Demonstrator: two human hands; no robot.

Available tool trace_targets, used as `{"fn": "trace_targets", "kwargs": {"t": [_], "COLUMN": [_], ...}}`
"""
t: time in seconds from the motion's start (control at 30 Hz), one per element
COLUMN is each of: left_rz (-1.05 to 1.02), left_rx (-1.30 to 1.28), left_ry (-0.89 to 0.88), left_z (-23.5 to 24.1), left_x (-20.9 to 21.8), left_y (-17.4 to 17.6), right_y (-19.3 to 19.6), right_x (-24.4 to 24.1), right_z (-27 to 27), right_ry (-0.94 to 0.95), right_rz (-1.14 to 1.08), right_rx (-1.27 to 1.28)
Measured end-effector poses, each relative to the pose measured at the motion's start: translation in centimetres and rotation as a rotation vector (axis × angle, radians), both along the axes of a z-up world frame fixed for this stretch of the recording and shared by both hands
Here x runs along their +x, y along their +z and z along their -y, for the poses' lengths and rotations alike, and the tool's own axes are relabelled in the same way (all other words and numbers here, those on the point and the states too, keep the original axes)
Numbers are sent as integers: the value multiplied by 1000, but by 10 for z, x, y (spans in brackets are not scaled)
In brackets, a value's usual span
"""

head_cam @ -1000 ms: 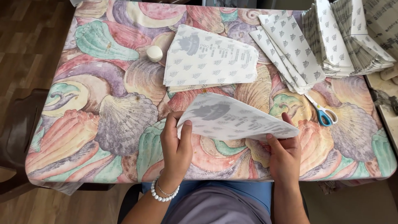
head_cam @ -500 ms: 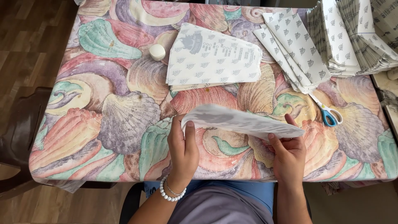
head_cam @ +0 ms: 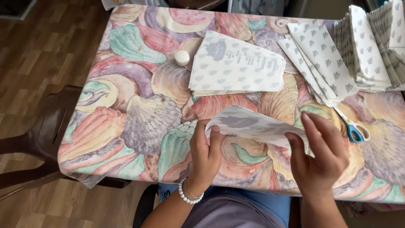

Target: Folding pre-printed paper sheets into bags on a table with a patterned tablecloth.

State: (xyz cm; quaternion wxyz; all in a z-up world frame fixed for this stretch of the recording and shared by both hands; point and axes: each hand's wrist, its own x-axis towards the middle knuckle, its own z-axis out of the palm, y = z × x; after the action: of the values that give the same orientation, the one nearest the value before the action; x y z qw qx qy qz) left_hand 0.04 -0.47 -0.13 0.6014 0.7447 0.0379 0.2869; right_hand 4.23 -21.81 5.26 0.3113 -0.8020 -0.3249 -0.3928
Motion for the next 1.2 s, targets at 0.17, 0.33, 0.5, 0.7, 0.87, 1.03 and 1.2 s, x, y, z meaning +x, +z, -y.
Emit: {"fn": "trace_targets", "kwargs": {"t": [0.17,0.33,0.5,0.7,0.87,1.03,1.2], "left_rz": [-24,-27,-39,-345,-81,-229,-326], "left_rx": [-7,5,28,85,607,757,988], "left_ry": [1,0,-57,-322,-280,-547,-491], "left_z": [-1,-2,-6,-33,-61,-79,-87], "left_x": [2,2,-11,-43,1,78,105], "left_y": [-4,-4,11,17,27,7,-23], "right_y": [2,7,14,53,16,-25,-45], "right_x": [9,8,10,17,61,85,97], "right_z": [-17,-23,-18,-12,-24,-47,-58], "right_ry": [21,-20,9,106,212,218,175], "right_rz": [-53,-148,-153,-468,-668,-791,-805], "right_rx": [41,79,55,-188,-328,-348,-367]}}
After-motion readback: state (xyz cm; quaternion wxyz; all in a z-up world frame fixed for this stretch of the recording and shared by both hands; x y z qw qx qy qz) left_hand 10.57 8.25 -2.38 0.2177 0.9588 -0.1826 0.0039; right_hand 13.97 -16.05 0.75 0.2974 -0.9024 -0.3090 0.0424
